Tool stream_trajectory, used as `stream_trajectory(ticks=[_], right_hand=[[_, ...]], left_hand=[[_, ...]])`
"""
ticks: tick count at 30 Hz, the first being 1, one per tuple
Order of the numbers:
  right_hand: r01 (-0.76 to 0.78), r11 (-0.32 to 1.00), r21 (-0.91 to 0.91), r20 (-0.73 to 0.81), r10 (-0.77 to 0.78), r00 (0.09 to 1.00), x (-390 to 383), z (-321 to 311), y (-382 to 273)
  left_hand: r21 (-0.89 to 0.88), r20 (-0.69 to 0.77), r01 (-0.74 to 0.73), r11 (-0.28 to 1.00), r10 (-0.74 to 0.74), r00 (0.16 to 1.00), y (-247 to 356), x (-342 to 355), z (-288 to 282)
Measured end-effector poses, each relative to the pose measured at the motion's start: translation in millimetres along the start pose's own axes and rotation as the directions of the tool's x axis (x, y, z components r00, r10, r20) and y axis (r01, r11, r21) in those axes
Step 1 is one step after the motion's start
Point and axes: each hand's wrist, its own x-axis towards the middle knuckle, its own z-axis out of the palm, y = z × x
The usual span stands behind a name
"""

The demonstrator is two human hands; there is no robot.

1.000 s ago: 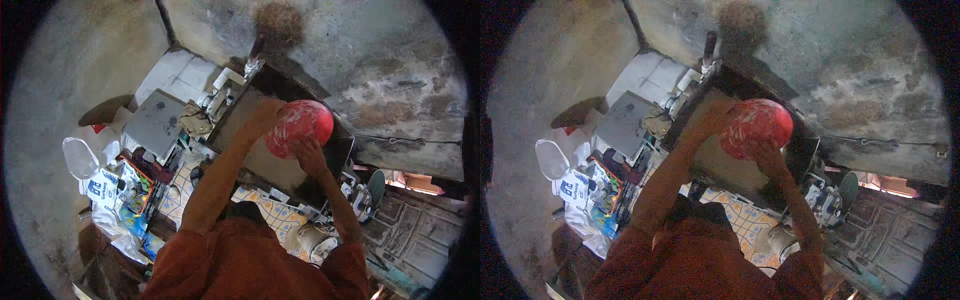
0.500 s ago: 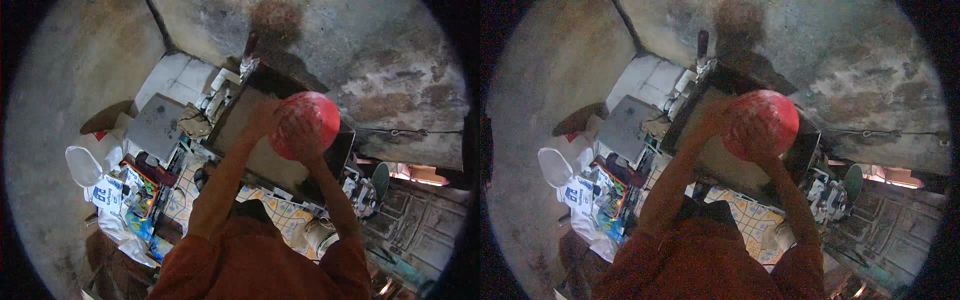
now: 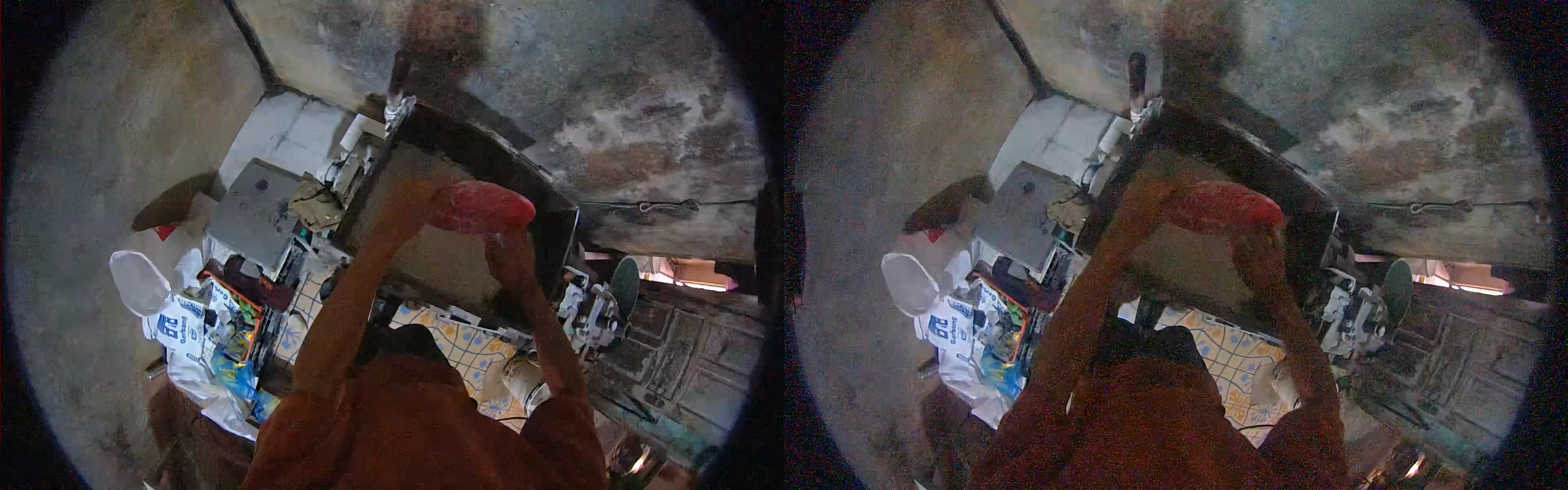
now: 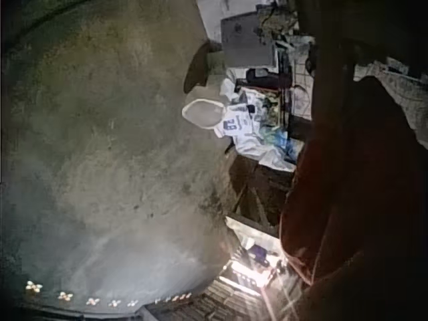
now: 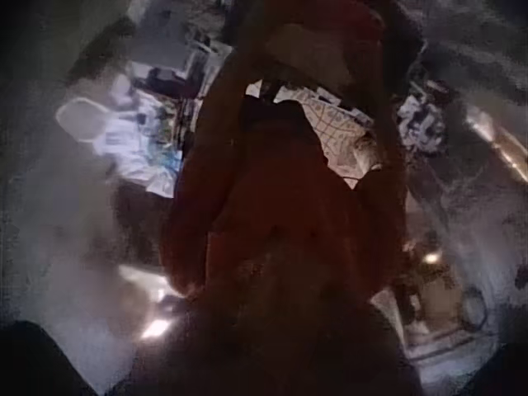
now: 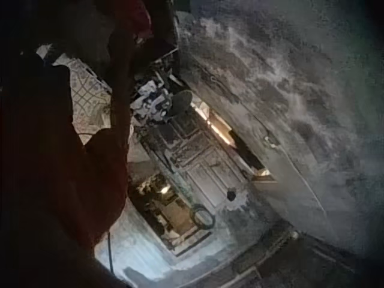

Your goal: The person empties a large bag of flour into a mixing machine, uses a red scoop to transfer more flour from a basket into the mixer, and then retrieves and folds a large white bag on the floor.

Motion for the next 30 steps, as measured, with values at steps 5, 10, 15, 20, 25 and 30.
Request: stream_trajectory(ticks=[5, 10, 15, 20, 25, 30], right_hand=[[-0.359, 0.898, 0.256, -0.451, 0.439, 0.777, 24, -54, 14], [-0.119, 0.943, 0.31, -0.377, 0.237, 0.895, 21, -43, 35], [-0.351, 0.863, 0.364, -0.149, 0.426, 0.892, -13, -33, 17], [-0.225, 0.944, 0.24, -0.165, 0.268, 0.949, -36, -39, 35], [-0.251, 0.956, 0.154, 0.175, 0.223, 0.959, -84, -31, 64], [-0.438, 0.895, 0.091, 0.236, 0.407, 0.882, -60, -28, 48]], left_hand=[[0.105, -0.058, -0.211, 0.972, 0.218, 0.974, 12, -10, 15], [-0.225, -0.102, -0.268, 0.937, 0.251, 0.963, 3, -4, 19], [-0.429, -0.224, -0.003, 0.903, -0.104, 0.969, 1, -10, 26], [-0.085, 0.159, 0.323, 0.942, -0.308, 0.938, -6, -16, 53], [-0.379, -0.098, 0.3, 0.875, -0.361, 0.928, -13, -40, 23], [-0.253, -0.339, 0.18, 0.951, -0.261, 0.904, -16, -90, 3]])
